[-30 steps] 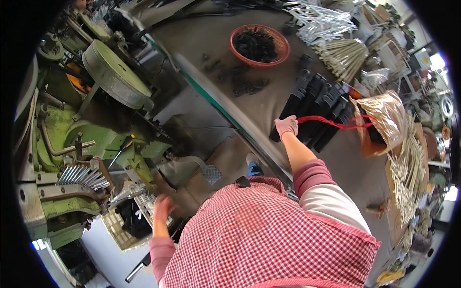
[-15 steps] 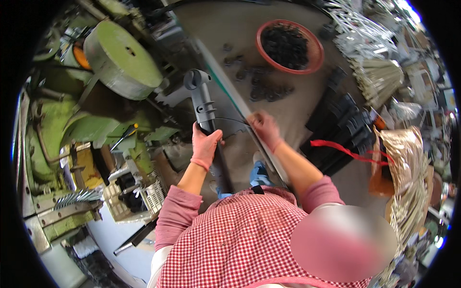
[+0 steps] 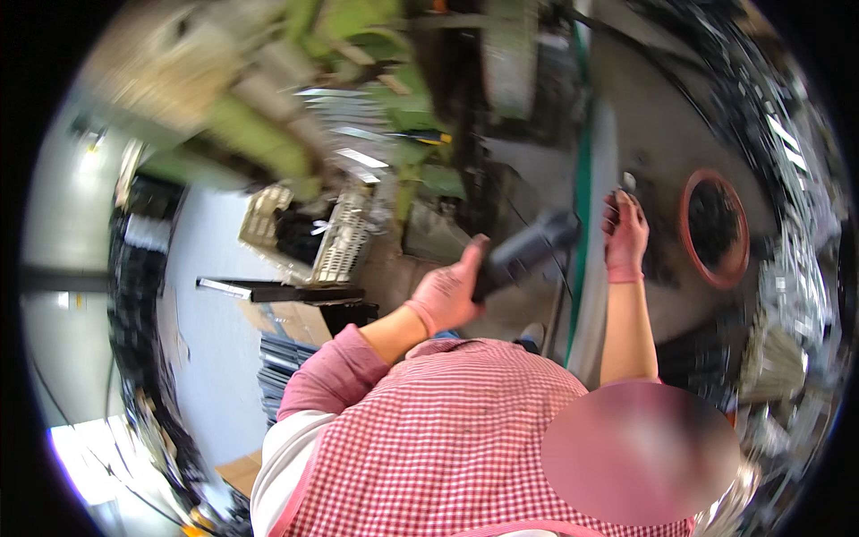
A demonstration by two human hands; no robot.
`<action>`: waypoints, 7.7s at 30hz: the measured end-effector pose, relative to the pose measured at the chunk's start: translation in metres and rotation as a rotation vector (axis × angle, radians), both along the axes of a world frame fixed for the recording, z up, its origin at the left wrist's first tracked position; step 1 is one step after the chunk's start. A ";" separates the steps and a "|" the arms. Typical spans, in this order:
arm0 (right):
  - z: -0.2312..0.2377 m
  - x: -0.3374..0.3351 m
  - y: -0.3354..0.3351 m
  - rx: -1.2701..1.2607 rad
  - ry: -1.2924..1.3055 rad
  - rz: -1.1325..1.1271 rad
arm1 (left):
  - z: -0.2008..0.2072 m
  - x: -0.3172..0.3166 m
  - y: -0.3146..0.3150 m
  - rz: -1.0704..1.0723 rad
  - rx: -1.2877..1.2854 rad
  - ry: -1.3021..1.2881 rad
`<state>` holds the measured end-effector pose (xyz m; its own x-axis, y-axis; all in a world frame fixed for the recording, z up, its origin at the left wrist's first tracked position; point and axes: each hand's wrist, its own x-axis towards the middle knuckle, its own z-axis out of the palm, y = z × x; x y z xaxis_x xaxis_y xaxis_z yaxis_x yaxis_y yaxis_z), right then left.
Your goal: The person repeatedly picks small black plastic parts from a red basket and inserts metal fasteners into them. They then place the assembled units into a green machine and press a lever to process them. The person continues this cycle, handling parts one at a time.
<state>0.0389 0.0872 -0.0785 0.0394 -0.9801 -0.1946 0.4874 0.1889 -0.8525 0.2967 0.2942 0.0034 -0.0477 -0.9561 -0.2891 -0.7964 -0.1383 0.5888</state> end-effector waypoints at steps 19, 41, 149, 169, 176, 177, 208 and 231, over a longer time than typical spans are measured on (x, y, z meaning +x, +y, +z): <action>0.079 0.191 0.181 0.015 0.337 0.836 | 0.008 0.130 0.087 0.439 -0.150 0.131; 0.074 0.279 0.181 0.382 -0.065 0.623 | 0.017 0.179 0.094 0.398 -0.282 0.168; -0.485 -0.001 0.273 0.700 1.220 0.317 | -0.335 0.024 0.262 -0.074 1.035 -0.357; -0.655 0.124 0.315 0.668 1.459 0.356 | -0.438 0.047 0.324 0.212 0.612 -0.638; -0.191 0.055 0.203 -0.032 0.588 -0.102 | -0.398 0.048 0.182 -0.029 1.024 -0.468; -0.142 0.011 0.166 -0.170 0.667 -0.219 | -0.385 0.049 0.163 -0.102 0.946 -0.400; -0.105 -0.253 0.066 0.191 1.226 -0.073 | -0.060 -0.214 -0.172 0.479 0.669 1.214; 0.124 -0.106 0.048 -0.334 -0.305 -0.091 | 0.037 -0.050 -0.052 -0.676 -0.151 0.313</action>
<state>-0.0671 0.1348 0.0455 -0.0435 -0.9892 0.1399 0.7272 -0.1274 -0.6745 0.2464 0.2425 0.0409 -0.6957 -0.7175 -0.0341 -0.4718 0.4206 0.7749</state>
